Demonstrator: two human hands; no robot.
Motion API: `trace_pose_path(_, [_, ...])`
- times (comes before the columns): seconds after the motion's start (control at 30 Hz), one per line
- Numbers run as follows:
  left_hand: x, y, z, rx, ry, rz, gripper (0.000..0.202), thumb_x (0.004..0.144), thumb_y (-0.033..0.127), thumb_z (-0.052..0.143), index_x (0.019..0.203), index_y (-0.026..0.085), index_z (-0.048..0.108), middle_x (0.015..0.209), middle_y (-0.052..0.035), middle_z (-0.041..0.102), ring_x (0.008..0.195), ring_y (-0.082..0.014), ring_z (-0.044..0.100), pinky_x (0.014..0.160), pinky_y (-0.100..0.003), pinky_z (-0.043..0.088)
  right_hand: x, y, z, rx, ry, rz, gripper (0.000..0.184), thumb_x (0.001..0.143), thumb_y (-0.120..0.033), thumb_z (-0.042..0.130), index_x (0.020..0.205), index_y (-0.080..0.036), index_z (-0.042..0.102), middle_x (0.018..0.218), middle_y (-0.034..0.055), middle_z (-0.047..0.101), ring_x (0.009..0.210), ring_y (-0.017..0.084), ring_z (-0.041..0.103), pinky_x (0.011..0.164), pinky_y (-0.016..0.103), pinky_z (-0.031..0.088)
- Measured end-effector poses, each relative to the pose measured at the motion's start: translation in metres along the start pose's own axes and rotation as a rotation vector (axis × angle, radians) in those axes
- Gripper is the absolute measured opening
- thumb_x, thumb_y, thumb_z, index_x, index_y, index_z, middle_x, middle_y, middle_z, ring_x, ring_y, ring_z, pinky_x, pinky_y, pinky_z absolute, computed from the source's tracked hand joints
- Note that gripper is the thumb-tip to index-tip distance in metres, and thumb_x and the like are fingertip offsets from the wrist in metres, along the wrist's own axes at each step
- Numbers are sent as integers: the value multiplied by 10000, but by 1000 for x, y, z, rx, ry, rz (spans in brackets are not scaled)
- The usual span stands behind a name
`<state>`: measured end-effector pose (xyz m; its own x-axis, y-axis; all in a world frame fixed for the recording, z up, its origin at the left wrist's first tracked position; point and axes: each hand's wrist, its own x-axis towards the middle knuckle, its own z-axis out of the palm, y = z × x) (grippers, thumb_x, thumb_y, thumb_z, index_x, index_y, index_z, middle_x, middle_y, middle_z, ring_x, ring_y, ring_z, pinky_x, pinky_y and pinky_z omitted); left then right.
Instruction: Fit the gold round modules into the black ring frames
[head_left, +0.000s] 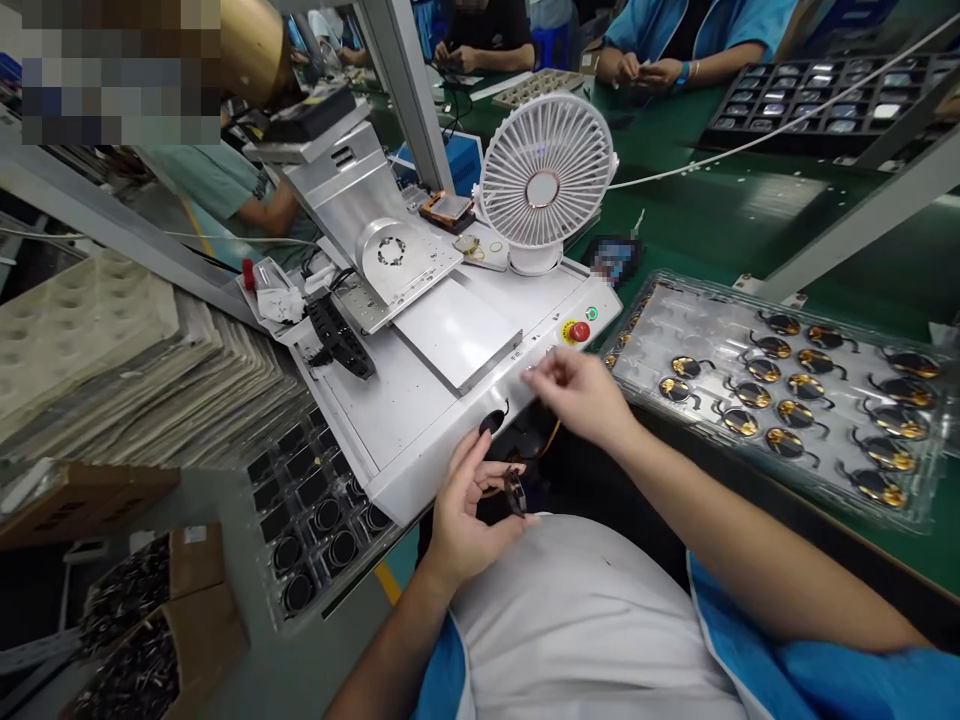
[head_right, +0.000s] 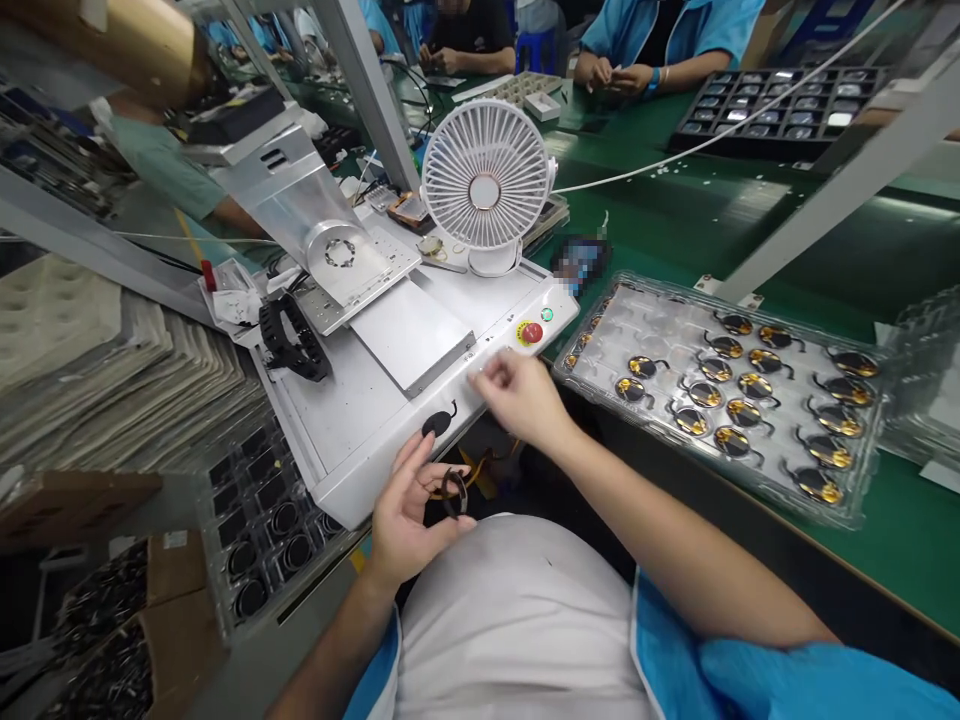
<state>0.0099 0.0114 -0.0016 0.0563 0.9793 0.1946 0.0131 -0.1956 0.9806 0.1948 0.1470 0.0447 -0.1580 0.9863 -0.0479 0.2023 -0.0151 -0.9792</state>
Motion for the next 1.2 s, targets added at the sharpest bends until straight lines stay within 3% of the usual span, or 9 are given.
trace_pose_path(0.1, [0, -7, 6, 276, -81, 93, 1034, 750, 175, 891, 1615, 327, 345, 1684, -183, 319, 1227, -351, 690, 945, -438, 644, -39, 17, 15, 241, -199, 69, 426, 799, -557, 808, 947, -166, 723, 859, 72, 759, 732, 209, 698, 617, 303, 557])
trace_pose_path(0.23, [6, -10, 12, 462, -213, 141, 1007, 808, 196, 832, 1645, 280, 277, 1682, -160, 357, 1501, -427, 428, 1118, -515, 547, -58, 27, 27, 427, -125, 158, 559, 762, -557, 848, 1146, -166, 739, 983, 95, 783, 870, 241, 739, 737, 339, 619])
trace_pose_path(0.33, [9, -10, 12, 366, -292, 115, 989, 800, 192, 839, 1632, 301, 314, 1690, -166, 337, 1383, -415, 577, 998, -470, 629, -53, 27, 23, 470, -91, 208, 505, 757, -538, 851, 1091, -168, 768, 890, 75, 782, 748, 199, 722, 674, 311, 614])
trace_pose_path(0.47, [7, -11, 9, 140, -233, 75, 981, 705, 160, 921, 1552, 321, 453, 1737, -213, 155, 1109, -330, 754, 837, -393, 668, -47, 23, 13, 493, -148, 225, 424, 718, -520, 876, 922, -161, 781, 724, 31, 739, 590, 149, 672, 593, 277, 600])
trace_pose_path(0.63, [7, -15, 5, 53, -226, 36, 929, 639, 147, 959, 1451, 266, 524, 1717, -262, 194, 1064, -307, 768, 815, -372, 662, -47, 22, 6, 408, -235, 271, 363, 692, -466, 898, 812, -162, 742, 644, 19, 714, 531, 161, 674, 542, 279, 597])
trace_pose_path(0.9, [9, -14, 0, 370, -353, 110, 795, 786, 171, 835, 1500, 275, 502, 1651, -188, 409, 1316, -380, 645, 981, -505, 624, -45, 24, -1, 403, -308, 284, 425, 628, -465, 951, 834, -149, 754, 711, 46, 752, 613, 193, 727, 611, 300, 622])
trace_pose_path(1.0, [8, -16, 0, 332, -374, 118, 909, 762, 154, 853, 1551, 302, 427, 1657, -198, 396, 1229, -355, 705, 939, -478, 639, -47, 24, 0, 443, -267, 291, 456, 656, -519, 931, 812, -142, 728, 668, 40, 730, 561, 157, 687, 575, 274, 594])
trace_pose_path(1.1, [7, -19, 1, 111, -278, 111, 960, 716, 144, 903, 1536, 323, 437, 1667, -212, 372, 1152, -315, 744, 912, -426, 642, -50, 23, 0, 474, -235, 314, 456, 649, -509, 937, 724, -159, 654, 553, -16, 640, 466, 106, 580, 474, 219, 500])
trace_pose_path(1.2, [8, -20, 1, -171, -73, 11, 706, 742, 195, 909, 1376, 280, 612, 1426, -154, 662, 1172, -287, 735, 995, -424, 602, -53, 20, 1, 498, -265, 354, 442, 614, -442, 959, 673, -163, 620, 573, -31, 617, 474, 84, 532, 453, 199, 450])
